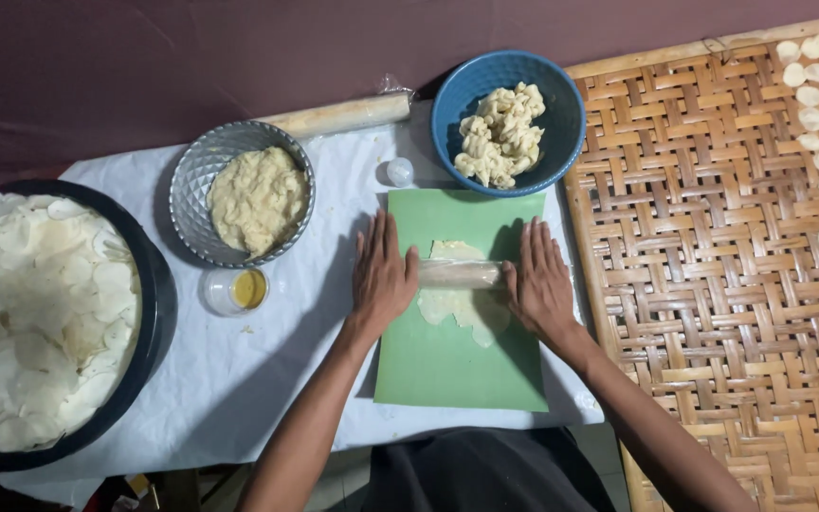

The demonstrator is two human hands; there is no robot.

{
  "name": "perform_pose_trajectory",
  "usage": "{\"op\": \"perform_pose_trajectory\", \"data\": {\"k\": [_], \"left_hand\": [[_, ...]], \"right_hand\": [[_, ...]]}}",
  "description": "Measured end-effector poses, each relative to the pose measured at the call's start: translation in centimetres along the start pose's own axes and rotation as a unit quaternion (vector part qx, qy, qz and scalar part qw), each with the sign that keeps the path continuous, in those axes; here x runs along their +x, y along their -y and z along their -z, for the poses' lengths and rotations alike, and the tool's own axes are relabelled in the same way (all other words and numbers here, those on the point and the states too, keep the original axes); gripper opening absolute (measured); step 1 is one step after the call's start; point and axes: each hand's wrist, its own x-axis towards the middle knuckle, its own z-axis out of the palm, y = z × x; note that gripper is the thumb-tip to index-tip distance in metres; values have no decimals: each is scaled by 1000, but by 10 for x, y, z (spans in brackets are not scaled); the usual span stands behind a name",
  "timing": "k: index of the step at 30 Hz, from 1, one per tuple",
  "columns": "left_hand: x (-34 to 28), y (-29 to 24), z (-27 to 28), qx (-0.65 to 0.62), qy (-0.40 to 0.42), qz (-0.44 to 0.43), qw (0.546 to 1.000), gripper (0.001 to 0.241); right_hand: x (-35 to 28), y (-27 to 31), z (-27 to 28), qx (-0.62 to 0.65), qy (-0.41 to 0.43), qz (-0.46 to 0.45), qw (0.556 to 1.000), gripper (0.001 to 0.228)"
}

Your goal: Rolling out dough, cutting it into small circles, and placing the circles onto a woven drying tray.

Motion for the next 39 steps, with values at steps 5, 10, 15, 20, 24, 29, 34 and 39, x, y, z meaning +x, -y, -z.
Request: {"op": "perform_pose_trajectory", "data": {"k": [5, 10, 15, 20, 24, 29, 34, 39], "left_hand": [[56, -14, 1, 9, -75, 5, 997, 64], [60, -21, -6, 35, -70, 27, 997, 69], [30, -23, -8, 61, -29, 31, 997, 72], [-11, -24, -11, 63, -6, 15, 998, 66], [-50, -18, -24, 112, -66, -39, 991, 56], [-97, -19, -19, 81, -50, -60, 994, 56], [-59, -13, -22, 56, -50, -58, 995, 55], [-8, -10, -25, 99, -52, -4, 994, 65]], "right_hand": [[51, 0, 5, 34, -40, -78, 996, 78], [69, -5, -1, 22, -14, -163, 986, 93], [43, 6, 4, 15, -7, -118, 993, 91], [-1, 6, -11, -25, -21, -65, 997, 82], [-38, 1, -22, -34, -49, -20, 998, 69], [-84, 8, -11, -50, -68, 8, 996, 64], [-39, -6, -16, -51, -57, 31, 997, 65], [22, -7, -15, -80, -43, -17, 996, 80]]}}
